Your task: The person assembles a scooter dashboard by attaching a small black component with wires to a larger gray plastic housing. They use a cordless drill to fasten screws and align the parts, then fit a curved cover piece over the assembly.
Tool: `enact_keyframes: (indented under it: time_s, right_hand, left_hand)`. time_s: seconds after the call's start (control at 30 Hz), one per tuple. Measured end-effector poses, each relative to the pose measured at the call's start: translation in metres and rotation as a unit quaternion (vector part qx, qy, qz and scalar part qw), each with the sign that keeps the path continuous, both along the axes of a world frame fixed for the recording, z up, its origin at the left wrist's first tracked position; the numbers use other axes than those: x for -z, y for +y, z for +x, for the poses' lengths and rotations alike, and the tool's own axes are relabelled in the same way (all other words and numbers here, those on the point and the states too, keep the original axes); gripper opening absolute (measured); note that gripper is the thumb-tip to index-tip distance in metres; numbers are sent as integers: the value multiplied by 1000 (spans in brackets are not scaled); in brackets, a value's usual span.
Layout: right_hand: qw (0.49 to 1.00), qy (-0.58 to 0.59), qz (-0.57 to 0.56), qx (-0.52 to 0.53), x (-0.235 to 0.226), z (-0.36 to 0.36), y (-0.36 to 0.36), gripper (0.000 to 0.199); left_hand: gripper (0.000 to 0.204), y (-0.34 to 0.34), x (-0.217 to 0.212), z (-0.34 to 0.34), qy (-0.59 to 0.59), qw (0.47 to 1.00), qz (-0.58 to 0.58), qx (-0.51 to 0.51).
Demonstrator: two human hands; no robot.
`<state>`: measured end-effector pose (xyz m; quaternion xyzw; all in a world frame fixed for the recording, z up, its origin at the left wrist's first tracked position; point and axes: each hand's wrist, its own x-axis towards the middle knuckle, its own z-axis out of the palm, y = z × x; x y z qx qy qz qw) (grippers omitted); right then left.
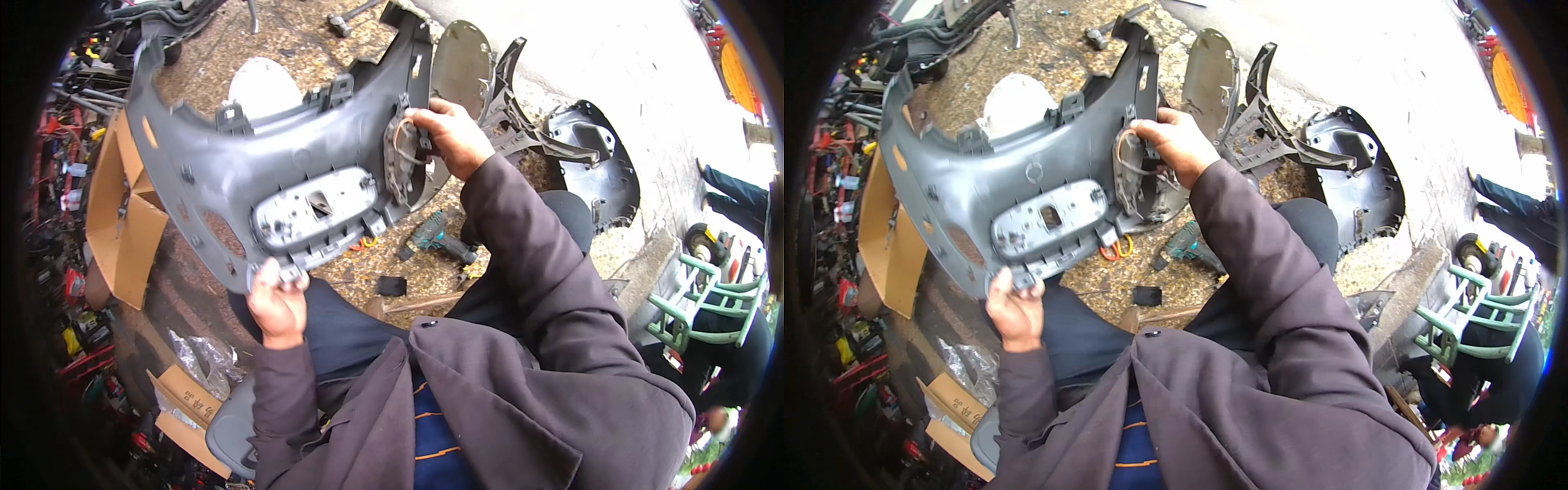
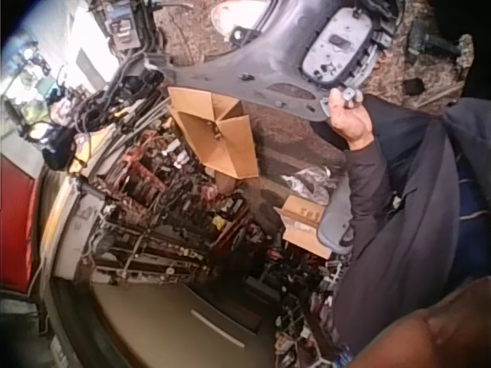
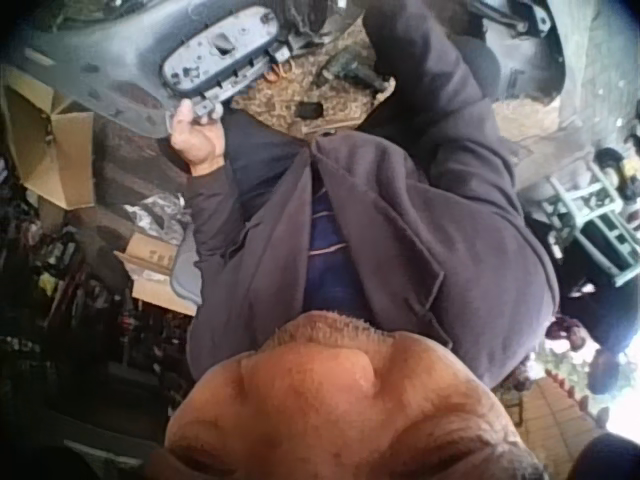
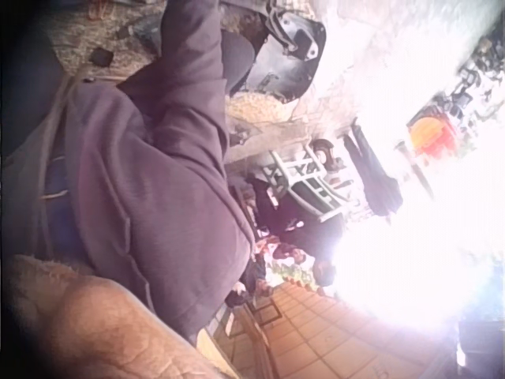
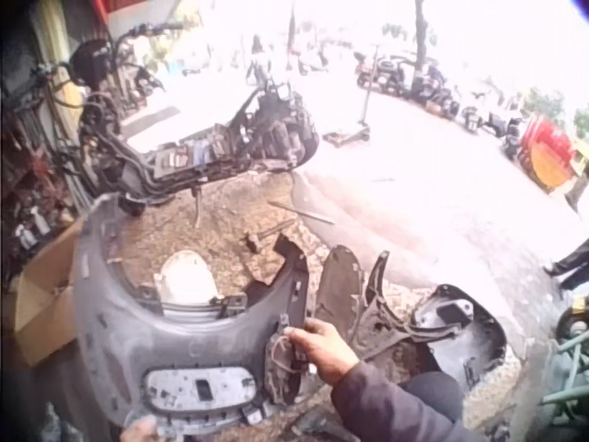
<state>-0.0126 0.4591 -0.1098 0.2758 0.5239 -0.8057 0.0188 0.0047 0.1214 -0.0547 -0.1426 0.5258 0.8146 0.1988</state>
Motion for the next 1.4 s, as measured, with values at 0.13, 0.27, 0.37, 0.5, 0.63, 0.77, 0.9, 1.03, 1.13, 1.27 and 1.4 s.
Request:
enact_keyframes:
  time_s: [0.13,0.27,0.37,0.5,0.63,0.77,0.9,1.03,1.13,1.27,1.4]
  right_hand:
    - [998,31,9,-61,-11,21,-27,23]
    - [981,130,-61,-133,-23,38,-52,17]
    - [983,93,10,-157,-36,26,-76,20]
    - [984,62,27,-164,-37,28,-94,25]
    - [981,88,77,-155,-27,35,-102,34]
    - [980,99,86,-150,-23,30,-105,38]
    - [969,114,147,-161,-23,26,-106,38]
    - [962,110,175,-179,-25,24,-106,35]
    - [966,84,172,-173,-29,20,-108,36]
    - [956,135,204,-165,-36,20,-101,31]
    - [954,194,188,-130,-45,20,-96,32]
  left_hand:
    - [18,-26,-29,74,-11,995,-86,-41]
    - [16,-52,-54,130,-50,986,-147,-63]
    - [17,-63,-57,138,-66,981,-164,-83]
    - [28,-85,-53,144,-128,982,-132,-47]
    - [38,-105,-58,150,-201,973,-116,5]
    - [30,-121,-101,134,-120,884,-307,331]
    - [17,-93,-147,96,-101,878,-225,409]
    - [20,-3,-128,27,367,763,-443,295]
    - [25,49,-107,-10,380,721,-489,311]
    - [41,79,-82,-33,470,689,-455,311]
    - [48,73,-55,-24,477,739,-411,238]
